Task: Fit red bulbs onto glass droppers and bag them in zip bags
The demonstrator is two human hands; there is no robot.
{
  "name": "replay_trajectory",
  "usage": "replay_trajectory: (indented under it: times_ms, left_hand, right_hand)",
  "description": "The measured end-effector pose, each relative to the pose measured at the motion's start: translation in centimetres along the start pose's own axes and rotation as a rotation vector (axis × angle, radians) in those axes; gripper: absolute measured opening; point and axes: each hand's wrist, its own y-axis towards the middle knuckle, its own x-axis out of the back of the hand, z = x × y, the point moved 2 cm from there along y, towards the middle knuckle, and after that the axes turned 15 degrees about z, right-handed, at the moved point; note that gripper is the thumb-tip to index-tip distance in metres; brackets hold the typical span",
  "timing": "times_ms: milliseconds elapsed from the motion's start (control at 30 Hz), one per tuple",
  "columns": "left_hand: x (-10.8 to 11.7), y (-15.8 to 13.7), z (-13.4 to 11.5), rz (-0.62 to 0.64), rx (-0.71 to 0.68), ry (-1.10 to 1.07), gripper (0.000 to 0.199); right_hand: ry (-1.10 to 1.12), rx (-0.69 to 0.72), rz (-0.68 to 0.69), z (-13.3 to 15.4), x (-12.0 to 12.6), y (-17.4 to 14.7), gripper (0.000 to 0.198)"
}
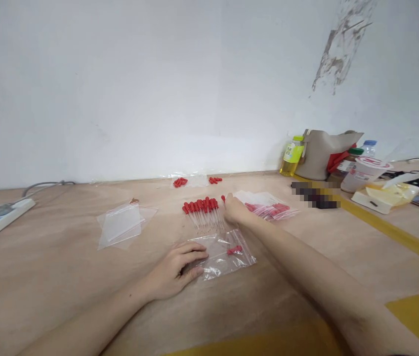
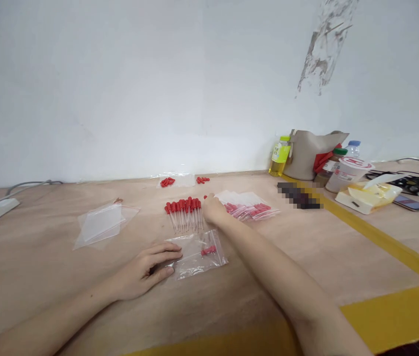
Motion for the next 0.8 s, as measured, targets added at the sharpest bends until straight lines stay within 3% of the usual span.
replay_trajectory:
  times_ms: [67,200,300,433,500,600,700,800]
  left_hand:
    - [0.0,0.0,0.0,-0.004,0.002,-0.005,0.031]
    - [0.1,0.1,0.0,-0.003,-0.003,-0.015,0.031]
    - [0.1,0.2,0.0,-0.003,0.008,-0.007,0.03]
    - [0.0,0.2,0.0,0.001,0.014,0.01,0.03]
    - [0.0,0.2,0.0,0.0,0.02,0.018,0.032]
    - [-0.1,0.0,0.2,0.0,0.059,0.021,0.039]
    - [-0.2,-0.1,0.3,0.006,0.091,0.019,0.043]
    - [-0.2,-0.1,0.4,0.018,0.095,0.019,0.042]
  right_hand:
    - [0.053,0.05,-0.027,-1.4,1.1,-1.2,0.037]
    - [0.483,0.201,-0.168,-5.8,2.1,-4.2,0.052]
    - [0.825,0.199,-0.199,-8.4,1.0,-5.6,0.052]
    - [1.162,0.128,-0.241,-8.7,-1.4,-6.0,0.042]
    - [1.284,0.096,-0.19,-8.1,-2.3,-6.2,0.037]
    - [1.354,0.093,0.004,-7.4,-2.7,-6.8,0.023]
    - [1.202,0.165,0.244,-7.3,-2.0,-7.7,0.016]
    - [0.958,0.266,0.378,-7.5,-1.0,-8.3,0.021]
